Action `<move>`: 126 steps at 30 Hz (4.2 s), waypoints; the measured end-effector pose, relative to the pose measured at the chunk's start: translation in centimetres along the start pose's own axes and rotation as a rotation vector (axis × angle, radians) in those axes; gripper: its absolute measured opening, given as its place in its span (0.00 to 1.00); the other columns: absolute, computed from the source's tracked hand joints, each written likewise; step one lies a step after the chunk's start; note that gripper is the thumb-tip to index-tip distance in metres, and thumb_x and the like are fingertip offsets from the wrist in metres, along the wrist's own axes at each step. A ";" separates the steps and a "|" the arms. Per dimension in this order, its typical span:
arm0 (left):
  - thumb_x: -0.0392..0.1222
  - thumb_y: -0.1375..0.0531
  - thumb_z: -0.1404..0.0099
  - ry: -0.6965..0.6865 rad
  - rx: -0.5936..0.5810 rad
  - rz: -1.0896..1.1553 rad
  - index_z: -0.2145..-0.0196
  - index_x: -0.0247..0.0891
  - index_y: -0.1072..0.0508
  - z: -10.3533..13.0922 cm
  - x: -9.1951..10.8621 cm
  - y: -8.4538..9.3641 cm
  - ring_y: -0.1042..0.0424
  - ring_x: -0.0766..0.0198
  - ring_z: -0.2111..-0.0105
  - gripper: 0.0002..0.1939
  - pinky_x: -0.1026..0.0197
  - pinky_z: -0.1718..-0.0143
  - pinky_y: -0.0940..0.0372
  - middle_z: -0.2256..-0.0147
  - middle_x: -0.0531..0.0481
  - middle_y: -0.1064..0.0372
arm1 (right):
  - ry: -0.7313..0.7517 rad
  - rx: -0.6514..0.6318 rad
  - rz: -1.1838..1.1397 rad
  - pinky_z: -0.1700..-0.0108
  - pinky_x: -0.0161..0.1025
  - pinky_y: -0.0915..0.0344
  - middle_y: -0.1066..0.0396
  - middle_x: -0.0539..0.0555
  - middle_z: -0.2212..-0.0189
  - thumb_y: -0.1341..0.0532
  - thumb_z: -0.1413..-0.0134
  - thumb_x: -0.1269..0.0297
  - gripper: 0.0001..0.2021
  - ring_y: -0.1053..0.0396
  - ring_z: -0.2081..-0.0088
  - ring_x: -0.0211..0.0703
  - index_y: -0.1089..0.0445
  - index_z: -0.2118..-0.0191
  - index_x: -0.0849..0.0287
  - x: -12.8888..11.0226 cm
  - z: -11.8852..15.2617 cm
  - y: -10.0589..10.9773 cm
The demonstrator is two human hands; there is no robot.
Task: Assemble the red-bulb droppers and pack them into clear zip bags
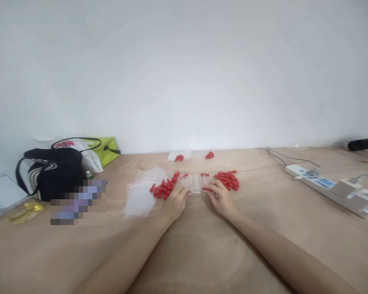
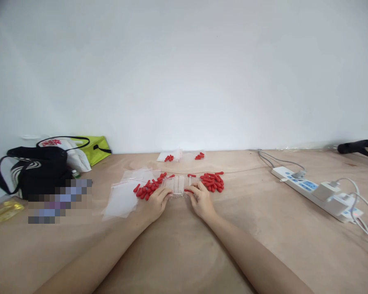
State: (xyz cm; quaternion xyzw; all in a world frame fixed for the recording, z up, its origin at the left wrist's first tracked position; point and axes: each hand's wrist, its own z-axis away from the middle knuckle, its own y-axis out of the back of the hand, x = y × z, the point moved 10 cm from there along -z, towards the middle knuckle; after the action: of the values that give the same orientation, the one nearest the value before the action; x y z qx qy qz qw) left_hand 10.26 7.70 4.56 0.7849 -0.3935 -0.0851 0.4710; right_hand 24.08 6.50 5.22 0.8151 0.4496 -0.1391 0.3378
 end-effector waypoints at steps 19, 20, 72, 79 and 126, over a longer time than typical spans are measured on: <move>0.30 0.52 0.39 -0.047 -0.029 0.077 0.63 0.41 0.31 -0.1 0.1 -0.4 0.34 0.65 0.67 0.13 0.64 0.66 0.38 0.68 0.50 0.33 | 0.043 -0.066 0.000 0.62 0.40 0.36 0.32 0.56 0.66 0.47 0.48 0.64 0.09 0.34 0.63 0.43 0.30 0.67 0.57 -0.6 0.2 -0.8; 0.29 0.51 0.39 -0.048 -0.031 0.088 0.63 0.41 0.31 -0.1 0.1 -0.4 0.34 0.65 0.67 0.13 0.64 0.65 0.38 0.68 0.50 0.33 | 0.042 -0.080 -0.005 0.63 0.39 0.37 0.32 0.56 0.66 0.47 0.47 0.64 0.09 0.34 0.64 0.42 0.30 0.67 0.57 -0.6 0.1 -0.9; 0.26 0.51 0.42 -0.174 -0.041 -0.020 0.67 0.36 0.31 0.2 2.4 -0.4 0.33 0.65 0.69 0.12 0.65 0.68 0.38 0.70 0.49 0.32 | 0.169 -0.263 0.147 0.64 0.41 0.48 0.31 0.53 0.74 0.47 0.46 0.63 0.09 0.40 0.69 0.40 0.30 0.67 0.57 -1.9 0.7 -1.8; 0.31 0.51 0.39 -0.085 -0.009 -0.025 0.67 0.36 0.32 -0.1 1.8 0.1 0.33 0.65 0.70 0.09 0.64 0.68 0.38 0.70 0.49 0.32 | 0.025 -0.277 0.100 0.63 0.41 0.48 0.30 0.51 0.75 0.45 0.48 0.58 0.10 0.38 0.68 0.41 0.30 0.70 0.55 0.1 0.0 -1.8; 0.34 0.55 0.35 -0.092 0.034 0.219 0.54 0.38 0.36 -0.4 2.7 0.5 0.34 0.66 0.63 0.14 0.63 0.62 0.37 0.62 0.47 0.34 | -0.438 -0.010 -0.622 0.70 0.38 0.36 0.31 0.52 0.75 0.40 0.59 0.52 0.17 0.33 0.72 0.40 0.36 0.66 0.58 2.4 0.3 -3.2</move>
State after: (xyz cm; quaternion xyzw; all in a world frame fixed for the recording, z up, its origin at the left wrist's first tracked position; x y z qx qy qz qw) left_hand 11.99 5.98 5.87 0.7405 -0.4994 -0.0624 0.4454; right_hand 22.78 8.96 2.37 0.5890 0.5933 -0.4039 0.3714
